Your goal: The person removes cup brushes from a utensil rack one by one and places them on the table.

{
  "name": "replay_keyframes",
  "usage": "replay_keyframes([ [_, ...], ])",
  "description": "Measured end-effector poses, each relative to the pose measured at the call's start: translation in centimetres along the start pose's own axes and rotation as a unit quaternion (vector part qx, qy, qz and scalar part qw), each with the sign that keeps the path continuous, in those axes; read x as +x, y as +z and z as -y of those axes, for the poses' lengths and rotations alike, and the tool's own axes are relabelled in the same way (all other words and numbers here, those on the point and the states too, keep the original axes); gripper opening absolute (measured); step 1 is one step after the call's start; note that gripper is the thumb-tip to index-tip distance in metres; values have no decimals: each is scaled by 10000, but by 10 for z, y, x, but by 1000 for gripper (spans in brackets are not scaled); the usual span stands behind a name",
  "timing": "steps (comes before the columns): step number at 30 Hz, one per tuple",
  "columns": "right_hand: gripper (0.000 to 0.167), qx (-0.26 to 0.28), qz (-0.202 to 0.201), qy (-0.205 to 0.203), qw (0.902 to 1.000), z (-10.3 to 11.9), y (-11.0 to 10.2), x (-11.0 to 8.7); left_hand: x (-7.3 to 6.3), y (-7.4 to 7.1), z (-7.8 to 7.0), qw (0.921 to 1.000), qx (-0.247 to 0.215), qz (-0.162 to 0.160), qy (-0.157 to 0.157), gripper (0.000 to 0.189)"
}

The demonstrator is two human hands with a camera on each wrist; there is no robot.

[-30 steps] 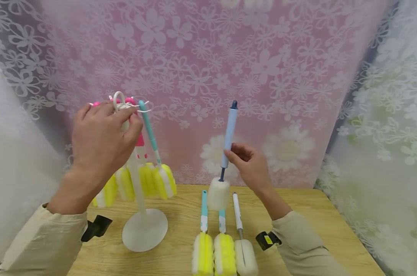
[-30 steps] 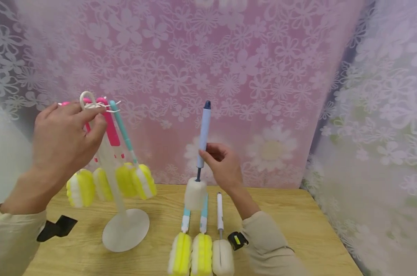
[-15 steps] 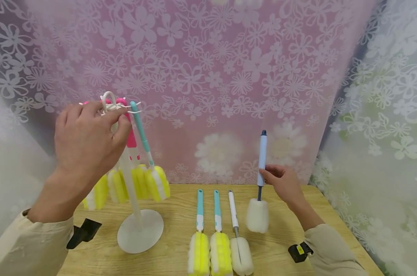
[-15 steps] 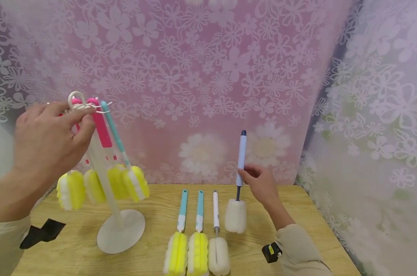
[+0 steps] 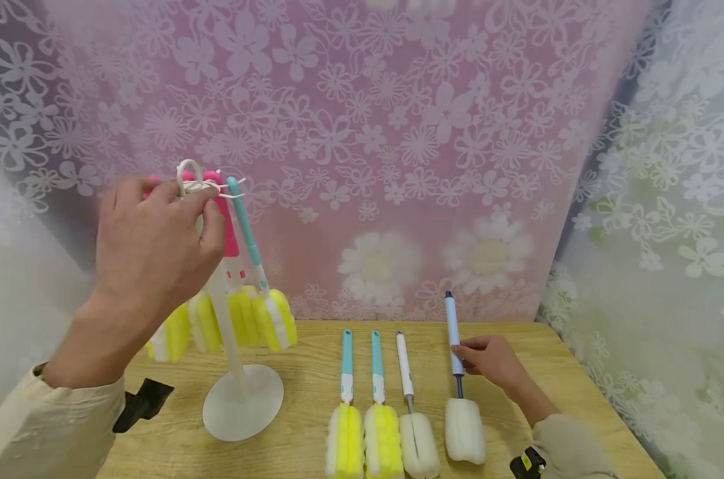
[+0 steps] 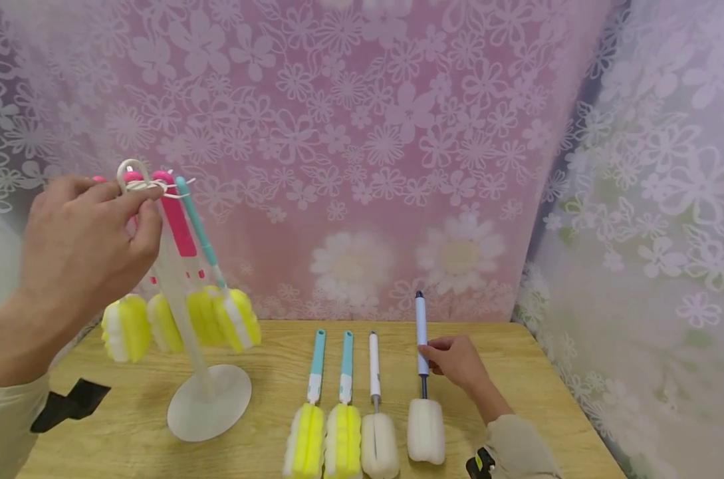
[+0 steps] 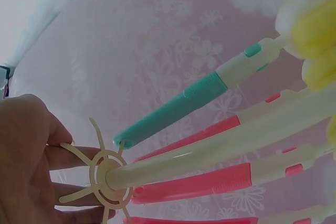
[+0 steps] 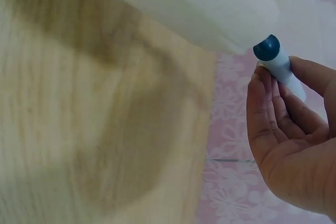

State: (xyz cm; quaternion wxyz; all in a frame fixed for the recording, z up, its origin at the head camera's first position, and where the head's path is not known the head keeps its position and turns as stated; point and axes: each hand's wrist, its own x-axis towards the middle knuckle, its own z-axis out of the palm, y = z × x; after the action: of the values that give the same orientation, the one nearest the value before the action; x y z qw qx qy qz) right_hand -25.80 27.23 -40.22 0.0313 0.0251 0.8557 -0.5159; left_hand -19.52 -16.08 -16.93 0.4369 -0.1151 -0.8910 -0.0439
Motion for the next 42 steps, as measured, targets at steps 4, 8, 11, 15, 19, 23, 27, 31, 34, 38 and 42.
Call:
replay_keyframes([
  [4,42,-55,29,178,9998,-9,8,2,1,1,3,9996,84,32,271,35],
  [8,37,-103,61,192,9997,-13,16,3,0,1,5,9995,84,-23,305,39],
  [11,33,-145,102,242,9995,-18,23,4,-1,1,6,9996,44,-65,262,40],
  [15,33,-175,95,414,9989,-23,30,7,0,0,7,9997,42,45,235,39],
  [19,32,-108,86,553,9984,-27,36,8,-1,1,6,9998,31,129,155,39],
  [23,29,-100,106,582,9982,-28,42,10,-2,1,6,9999,14,34,144,39],
  [27,27,-120,84,592,9981,-29,46,12,-2,2,6,9999,15,-20,133,40],
  [31,27,-28,131,606,9981,-31,47,11,-3,2,6,9999,14,-85,123,40],
  [34,27,10,178,590,9981,-31,47,10,-4,2,6,9999,29,-78,102,41],
  [38,29,-82,143,613,9980,-30,47,9,-4,2,5,9999,55,-53,118,42],
  [42,31,-132,76,654,9977,-32,47,7,-3,3,5,9999,49,-34,115,42],
])
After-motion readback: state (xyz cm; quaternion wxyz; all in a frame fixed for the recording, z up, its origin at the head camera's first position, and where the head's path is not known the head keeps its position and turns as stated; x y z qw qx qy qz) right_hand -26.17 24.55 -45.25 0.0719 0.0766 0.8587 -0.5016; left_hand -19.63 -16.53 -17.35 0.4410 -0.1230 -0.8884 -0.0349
